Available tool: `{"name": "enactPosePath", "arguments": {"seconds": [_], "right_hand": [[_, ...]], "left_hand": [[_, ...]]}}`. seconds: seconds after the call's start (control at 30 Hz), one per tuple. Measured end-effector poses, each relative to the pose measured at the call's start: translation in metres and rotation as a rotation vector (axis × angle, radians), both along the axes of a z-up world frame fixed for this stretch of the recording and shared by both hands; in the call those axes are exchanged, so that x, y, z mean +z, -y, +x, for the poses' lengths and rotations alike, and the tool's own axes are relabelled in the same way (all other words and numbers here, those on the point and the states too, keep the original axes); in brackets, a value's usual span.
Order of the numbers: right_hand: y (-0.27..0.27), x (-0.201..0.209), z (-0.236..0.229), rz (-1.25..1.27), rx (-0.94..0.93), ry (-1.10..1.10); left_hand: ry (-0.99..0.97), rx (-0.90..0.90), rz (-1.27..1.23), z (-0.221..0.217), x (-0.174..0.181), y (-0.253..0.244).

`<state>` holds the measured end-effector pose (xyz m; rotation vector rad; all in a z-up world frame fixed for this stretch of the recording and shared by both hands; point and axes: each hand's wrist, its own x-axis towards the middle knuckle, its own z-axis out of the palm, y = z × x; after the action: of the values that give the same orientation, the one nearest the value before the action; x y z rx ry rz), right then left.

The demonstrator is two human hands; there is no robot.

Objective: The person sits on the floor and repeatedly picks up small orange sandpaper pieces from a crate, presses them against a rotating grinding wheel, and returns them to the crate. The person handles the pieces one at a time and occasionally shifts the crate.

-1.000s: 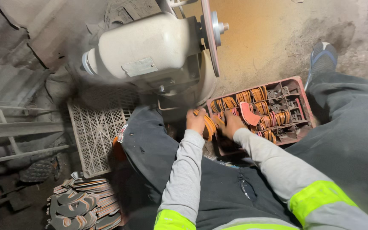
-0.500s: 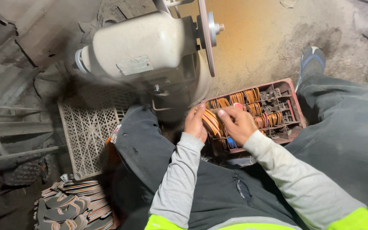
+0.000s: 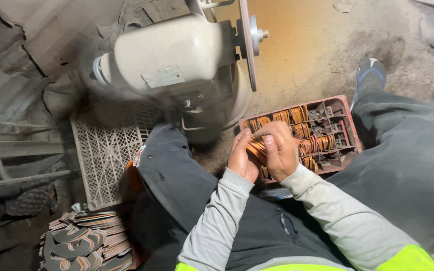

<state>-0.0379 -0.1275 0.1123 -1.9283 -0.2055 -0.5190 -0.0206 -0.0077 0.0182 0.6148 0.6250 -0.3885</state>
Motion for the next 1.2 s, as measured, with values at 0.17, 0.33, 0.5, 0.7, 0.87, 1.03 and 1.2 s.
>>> {"name": "enactPosePath", "arguments": {"seconds": [0.17, 0.33, 0.5, 0.7, 0.87, 1.03, 1.2], "right_hand": [[-0.002, -0.006, 0.0, 0.045, 0.004, -0.086], [-0.005, -0.015, -0.004, 0.021, 0.021, -0.14], [-0.006, -0.028, -0.005, 0.169, 0.113, -0.459], [-0.005, -0.042, -0.003, 0.323, 0.322, -0.71], [-0.001, -0.021, -0.003, 0.097, 0.301, -0.464], [-0.002, 0.003, 0.0, -0.206, 0.225, -0.238], [-0.013, 0.009, 0.0, -0.297, 0.252, -0.158]], "left_hand": [[0.019, 0.038, -0.06, 0.002, 0.002, 0.005], [0.102, 0.056, -0.007, 0.011, 0.005, -0.001], [0.307, 0.022, 0.076, 0.017, 0.025, -0.008], [0.221, 0.088, 0.18, 0.025, 0.03, -0.013], [0.316, 0.099, 0.257, 0.028, 0.032, -0.015], [0.242, 0.165, 0.352, 0.027, 0.029, -0.014], [0.11, 0.279, 0.284, 0.025, 0.034, -0.011]]}}
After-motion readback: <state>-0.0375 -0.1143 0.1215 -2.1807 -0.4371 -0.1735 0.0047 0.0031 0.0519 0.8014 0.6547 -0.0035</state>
